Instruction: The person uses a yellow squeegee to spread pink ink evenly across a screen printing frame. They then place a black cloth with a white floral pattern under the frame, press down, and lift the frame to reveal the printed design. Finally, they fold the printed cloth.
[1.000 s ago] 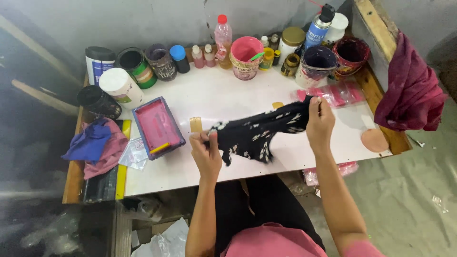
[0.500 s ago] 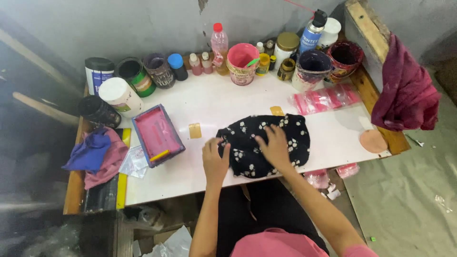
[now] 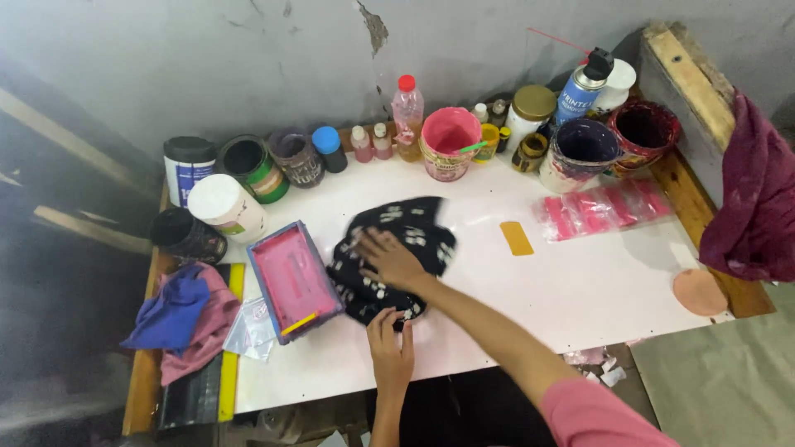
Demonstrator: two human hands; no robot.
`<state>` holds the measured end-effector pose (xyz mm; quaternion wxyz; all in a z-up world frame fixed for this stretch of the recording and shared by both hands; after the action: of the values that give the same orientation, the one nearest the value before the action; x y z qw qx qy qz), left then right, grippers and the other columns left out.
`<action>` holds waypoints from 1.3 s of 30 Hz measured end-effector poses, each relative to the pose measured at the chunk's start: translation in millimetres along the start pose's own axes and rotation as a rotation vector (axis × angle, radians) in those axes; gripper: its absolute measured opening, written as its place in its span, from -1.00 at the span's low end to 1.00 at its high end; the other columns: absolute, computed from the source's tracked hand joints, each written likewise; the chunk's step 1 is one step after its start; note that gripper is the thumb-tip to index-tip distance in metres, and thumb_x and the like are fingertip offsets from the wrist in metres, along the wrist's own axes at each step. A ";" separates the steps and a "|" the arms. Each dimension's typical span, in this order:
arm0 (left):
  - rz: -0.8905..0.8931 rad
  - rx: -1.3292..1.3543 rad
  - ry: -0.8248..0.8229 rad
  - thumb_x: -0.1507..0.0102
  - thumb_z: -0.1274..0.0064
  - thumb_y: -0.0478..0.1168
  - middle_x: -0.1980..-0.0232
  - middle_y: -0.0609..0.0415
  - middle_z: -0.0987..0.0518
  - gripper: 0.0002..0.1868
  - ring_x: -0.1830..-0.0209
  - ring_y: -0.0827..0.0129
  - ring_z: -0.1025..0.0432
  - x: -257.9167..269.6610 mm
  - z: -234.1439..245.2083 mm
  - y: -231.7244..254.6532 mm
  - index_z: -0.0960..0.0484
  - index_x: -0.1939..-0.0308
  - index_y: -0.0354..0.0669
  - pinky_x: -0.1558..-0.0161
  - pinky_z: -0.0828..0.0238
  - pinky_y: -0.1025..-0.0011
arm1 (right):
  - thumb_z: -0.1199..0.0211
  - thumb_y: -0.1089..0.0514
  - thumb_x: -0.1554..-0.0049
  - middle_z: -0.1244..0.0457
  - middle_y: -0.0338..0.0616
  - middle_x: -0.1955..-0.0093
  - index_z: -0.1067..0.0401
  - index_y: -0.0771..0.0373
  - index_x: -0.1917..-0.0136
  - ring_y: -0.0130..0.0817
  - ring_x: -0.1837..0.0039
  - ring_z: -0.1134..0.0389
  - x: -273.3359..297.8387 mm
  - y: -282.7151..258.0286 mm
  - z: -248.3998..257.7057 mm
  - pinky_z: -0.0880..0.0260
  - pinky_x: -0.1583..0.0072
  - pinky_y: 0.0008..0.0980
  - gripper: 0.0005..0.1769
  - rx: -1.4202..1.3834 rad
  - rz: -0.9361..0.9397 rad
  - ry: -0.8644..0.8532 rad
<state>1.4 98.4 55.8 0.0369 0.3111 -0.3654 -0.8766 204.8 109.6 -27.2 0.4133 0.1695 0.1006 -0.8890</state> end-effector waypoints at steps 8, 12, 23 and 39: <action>0.129 0.001 -0.103 -0.38 0.05 -0.11 -0.12 -0.04 -0.49 -0.73 -0.15 0.20 -0.41 -3.3 -10.9 -7.7 -0.62 -0.01 -0.20 -0.11 -0.46 0.30 | 0.40 -0.30 -0.34 0.09 -0.26 -0.68 0.00 -0.10 -0.63 -0.20 -0.69 0.21 28.4 149.1 19.5 0.34 -0.56 -0.09 -0.32 -0.180 -0.249 -0.299; 0.177 -0.025 -0.144 -0.38 0.06 -0.06 -0.17 0.01 -0.47 -0.67 -0.26 0.21 -0.34 5.5 -20.4 -17.2 -0.61 -0.05 -0.19 -0.25 -0.40 0.27 | 0.37 -0.24 -0.35 0.12 -0.09 -0.68 0.09 0.16 -0.65 -0.05 -0.68 0.19 93.2 128.6 51.6 0.23 -0.56 0.03 -0.26 -0.179 -0.326 -0.292; 0.138 -0.069 -0.099 -0.35 0.00 -0.16 -0.12 -0.06 -0.50 -0.74 -0.21 0.17 -0.39 -1.1 -18.1 -11.9 -0.58 -0.03 -0.22 -0.21 -0.42 0.27 | 0.16 -0.29 -0.31 -0.14 0.33 -0.46 -0.25 0.46 -0.44 0.22 -0.58 0.01 143.1 191.9 63.4 0.12 -0.58 -0.04 -0.20 -0.092 -0.663 -0.005; 0.149 -0.084 -0.065 -0.34 -0.01 -0.15 -0.11 -0.06 -0.51 -0.74 -0.20 0.18 -0.42 3.0 -21.5 -22.9 -0.60 -0.03 -0.21 -0.22 -0.44 0.26 | -0.08 -0.04 -0.30 -0.23 0.07 -0.45 -0.43 0.24 -0.34 -0.02 -0.49 -0.21 164.8 121.1 103.6 -0.15 -0.46 -0.04 -0.54 -0.296 -0.257 0.079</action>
<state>15.0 100.9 27.5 0.1033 0.2525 -0.3514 -0.8956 176.3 -116.3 0.3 0.3126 0.1272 0.2672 -0.9026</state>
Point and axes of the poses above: each hand's wrist, its own x-axis away from the middle knuckle, its own z-axis out of the back of the hand, y = z × x, the point moved 8 cm from there along -x, towards the middle knuckle
